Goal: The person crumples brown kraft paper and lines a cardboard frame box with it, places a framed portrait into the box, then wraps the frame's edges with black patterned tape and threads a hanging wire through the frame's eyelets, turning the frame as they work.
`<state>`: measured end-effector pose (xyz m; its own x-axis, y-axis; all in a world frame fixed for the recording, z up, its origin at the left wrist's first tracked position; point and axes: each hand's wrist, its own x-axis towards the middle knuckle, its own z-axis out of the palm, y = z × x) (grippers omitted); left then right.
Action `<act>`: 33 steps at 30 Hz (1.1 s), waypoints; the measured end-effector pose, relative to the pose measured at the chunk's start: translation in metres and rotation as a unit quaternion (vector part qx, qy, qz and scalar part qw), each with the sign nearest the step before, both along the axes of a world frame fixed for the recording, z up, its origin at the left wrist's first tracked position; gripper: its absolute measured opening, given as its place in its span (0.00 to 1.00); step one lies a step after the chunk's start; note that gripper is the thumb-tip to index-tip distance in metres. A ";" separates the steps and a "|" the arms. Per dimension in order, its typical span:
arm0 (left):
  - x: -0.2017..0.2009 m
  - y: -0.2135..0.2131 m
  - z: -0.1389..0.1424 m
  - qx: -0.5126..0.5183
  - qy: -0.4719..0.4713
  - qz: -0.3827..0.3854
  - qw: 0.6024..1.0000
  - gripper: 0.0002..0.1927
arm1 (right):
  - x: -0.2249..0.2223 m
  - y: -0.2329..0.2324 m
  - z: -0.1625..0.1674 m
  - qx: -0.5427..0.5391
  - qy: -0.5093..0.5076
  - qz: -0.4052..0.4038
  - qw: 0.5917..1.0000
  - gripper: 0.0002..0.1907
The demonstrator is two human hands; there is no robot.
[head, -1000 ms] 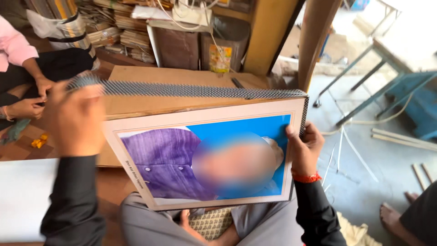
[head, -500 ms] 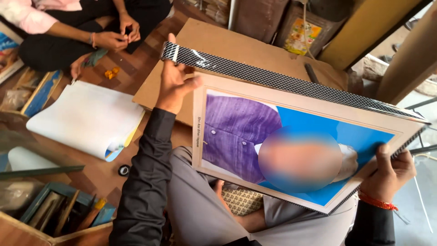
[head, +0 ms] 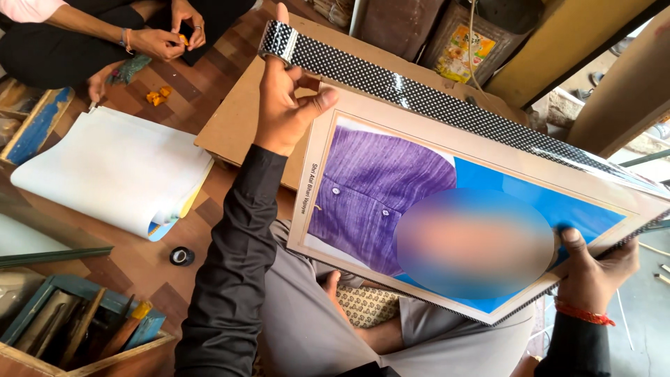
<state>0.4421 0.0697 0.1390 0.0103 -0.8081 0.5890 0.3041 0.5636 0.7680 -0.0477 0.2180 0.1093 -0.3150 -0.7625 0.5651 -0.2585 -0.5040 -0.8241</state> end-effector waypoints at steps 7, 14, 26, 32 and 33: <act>0.019 0.004 -0.003 0.005 0.019 -0.003 1.000 0.60 | 0.018 -0.016 -0.007 0.001 0.006 0.009 1.000 0.30; 0.026 0.000 0.010 0.066 0.052 -0.020 0.996 0.36 | 0.029 -0.013 -0.003 0.005 0.007 0.018 1.000 0.33; -0.007 0.005 -0.005 -0.054 0.069 0.185 0.979 0.39 | 0.009 -0.015 -0.023 0.006 0.024 0.013 1.000 0.31; -0.007 0.003 -0.008 -0.040 0.075 0.194 0.977 0.23 | 0.023 -0.012 -0.010 0.017 0.021 -0.006 1.000 0.35; -0.007 0.002 -0.008 -0.038 0.074 0.198 0.977 0.22 | 0.025 -0.012 -0.009 0.015 0.023 -0.006 1.000 0.36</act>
